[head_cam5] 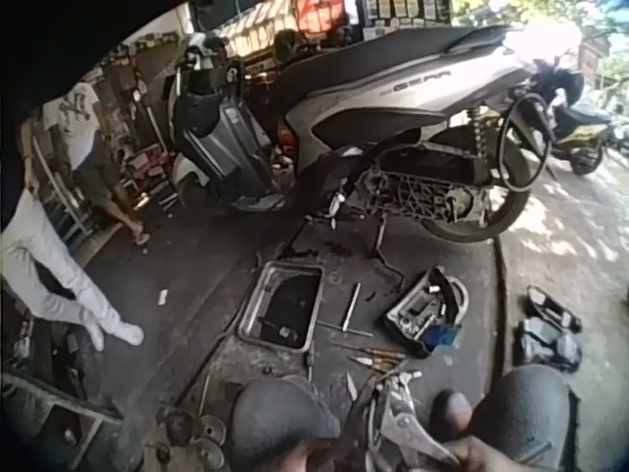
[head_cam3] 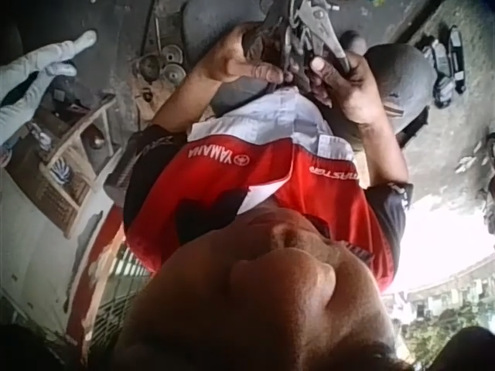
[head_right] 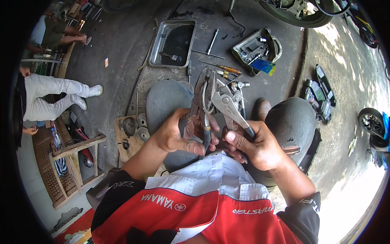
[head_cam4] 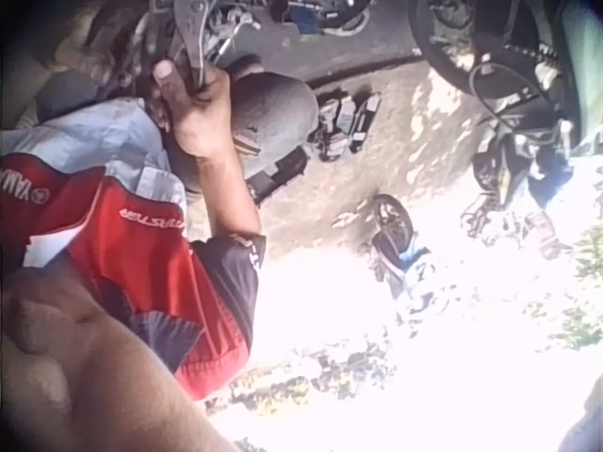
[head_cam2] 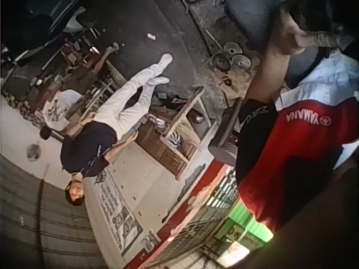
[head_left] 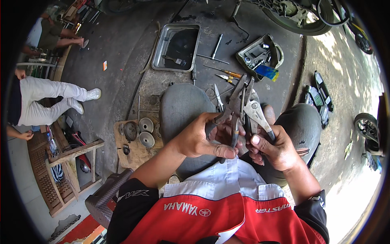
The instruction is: The recorder is cleaning and assembling components of a motorcycle clutch or CVT system.
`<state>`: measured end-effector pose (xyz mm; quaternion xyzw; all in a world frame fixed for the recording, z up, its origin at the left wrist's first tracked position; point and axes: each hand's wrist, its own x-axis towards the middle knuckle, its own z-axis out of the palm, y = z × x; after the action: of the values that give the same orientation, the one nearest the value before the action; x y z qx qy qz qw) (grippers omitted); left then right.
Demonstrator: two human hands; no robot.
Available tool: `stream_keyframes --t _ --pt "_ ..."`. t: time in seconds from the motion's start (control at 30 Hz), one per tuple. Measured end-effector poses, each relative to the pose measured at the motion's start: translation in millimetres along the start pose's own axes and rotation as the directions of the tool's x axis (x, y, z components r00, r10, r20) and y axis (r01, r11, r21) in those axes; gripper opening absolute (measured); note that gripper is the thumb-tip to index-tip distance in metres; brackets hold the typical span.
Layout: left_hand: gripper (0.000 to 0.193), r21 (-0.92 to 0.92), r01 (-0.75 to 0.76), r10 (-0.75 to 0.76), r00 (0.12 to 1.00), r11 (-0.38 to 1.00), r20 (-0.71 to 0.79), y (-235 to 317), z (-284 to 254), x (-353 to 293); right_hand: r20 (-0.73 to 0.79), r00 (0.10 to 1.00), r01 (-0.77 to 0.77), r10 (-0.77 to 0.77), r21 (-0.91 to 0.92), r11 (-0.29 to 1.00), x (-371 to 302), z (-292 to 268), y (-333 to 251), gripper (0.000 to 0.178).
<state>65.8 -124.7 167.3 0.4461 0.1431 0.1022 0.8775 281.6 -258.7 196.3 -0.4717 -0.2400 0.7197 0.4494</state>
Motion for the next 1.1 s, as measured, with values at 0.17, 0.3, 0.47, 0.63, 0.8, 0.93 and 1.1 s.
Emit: stream_keyframes --t 0.17,0.3,0.47,0.63,0.8,0.93,1.1 --pt "0.072 -0.145 0.069 -0.063 0.997 0.987 0.043 -4 0 7 -0.046 0.999 -0.021 0.023 0.039 0.999 8 1 2 0.031" --pt "0.07 -0.309 -0.098 0.106 0.994 0.946 0.008 -10 0 9 -0.058 0.998 -0.014 0.013 -0.018 1.0 12 2 1 0.035" --pt "0.068 -0.476 0.07 0.009 0.987 0.877 0.163 -11 -4 7 -0.06 0.998 0.0 -0.004 -0.065 0.998 19 6 3 0.036" --pt "0.076 -0.568 0.056 0.067 0.979 0.821 0.194 -13 -5 13 -0.071 0.997 0.007 -0.011 -0.053 0.999 26 7 5 0.036" --pt "0.082 -0.569 0.092 0.009 0.985 0.817 0.173 -14 -8 15 -0.099 0.995 0.011 -0.016 -0.045 0.999 31 9 6 0.036" --pt "0.083 -0.473 0.011 0.034 0.996 0.881 0.085 -20 -10 14 -0.125 0.991 0.034 -0.045 -0.092 0.995 34 10 9 0.035" --pt "0.072 -0.47 -0.018 0.062 0.995 0.883 0.077 -27 -12 15 -0.143 0.985 0.081 -0.095 -0.102 0.991 35 9 13 0.033"
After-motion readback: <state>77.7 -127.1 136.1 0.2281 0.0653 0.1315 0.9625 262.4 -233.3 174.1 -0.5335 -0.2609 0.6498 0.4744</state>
